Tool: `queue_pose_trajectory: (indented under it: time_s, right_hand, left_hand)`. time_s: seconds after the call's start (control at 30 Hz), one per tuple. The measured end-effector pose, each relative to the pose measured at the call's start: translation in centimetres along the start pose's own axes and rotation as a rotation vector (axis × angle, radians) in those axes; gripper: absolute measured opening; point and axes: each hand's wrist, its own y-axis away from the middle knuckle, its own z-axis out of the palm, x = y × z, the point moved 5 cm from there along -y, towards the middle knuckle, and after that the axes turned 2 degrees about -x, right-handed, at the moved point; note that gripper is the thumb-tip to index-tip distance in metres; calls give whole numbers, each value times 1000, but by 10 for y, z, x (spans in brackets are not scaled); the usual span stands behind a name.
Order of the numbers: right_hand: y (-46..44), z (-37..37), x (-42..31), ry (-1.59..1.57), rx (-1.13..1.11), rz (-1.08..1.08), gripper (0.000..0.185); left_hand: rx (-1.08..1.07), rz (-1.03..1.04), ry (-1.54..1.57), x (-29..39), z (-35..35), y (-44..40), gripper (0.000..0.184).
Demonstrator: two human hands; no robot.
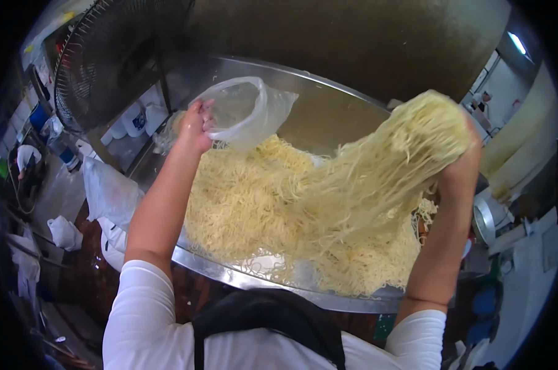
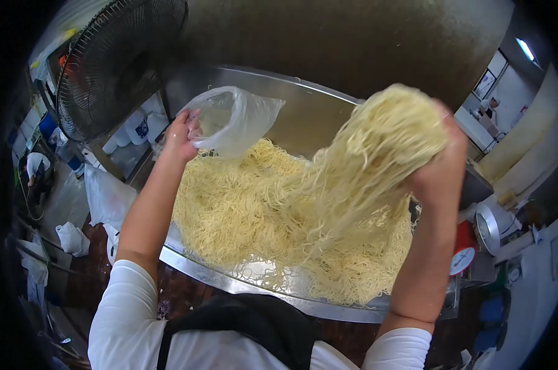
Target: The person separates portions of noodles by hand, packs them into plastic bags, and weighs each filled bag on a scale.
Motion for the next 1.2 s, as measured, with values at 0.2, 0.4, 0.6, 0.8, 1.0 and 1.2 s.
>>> queue_pose_trajectory:
  time_s: [0.2, 0.4, 0.6, 0.8, 1.0, 1.2]
  right_hand:
    - [-32, -40, -6, -455, 50, -44, 30]
    - [8, 91, 29, -563, -268, 388, 31]
    - [55, 263, 172, -1571, 220, 812, 37]
    - [63, 281, 165, -1598, -308, 714, 40]
    - [86, 313, 87, -454, -1164, 888, 41]
    - [88, 266, 86, -615, -1023, 514, 50]
  left_hand:
    - [69, 94, -79, -17, 31, -11, 28]
    - [-140, 340, -528, -50, 125, 67, 21]
    - [-355, 775, -701, -59, 142, 160, 28]
    - [-478, 851, -1001, -118, 70, 199, 32]
    - [-106, 500, -767, -32, 75, 129, 27]
    - [-147, 97, -410, 10, 54, 169, 27]
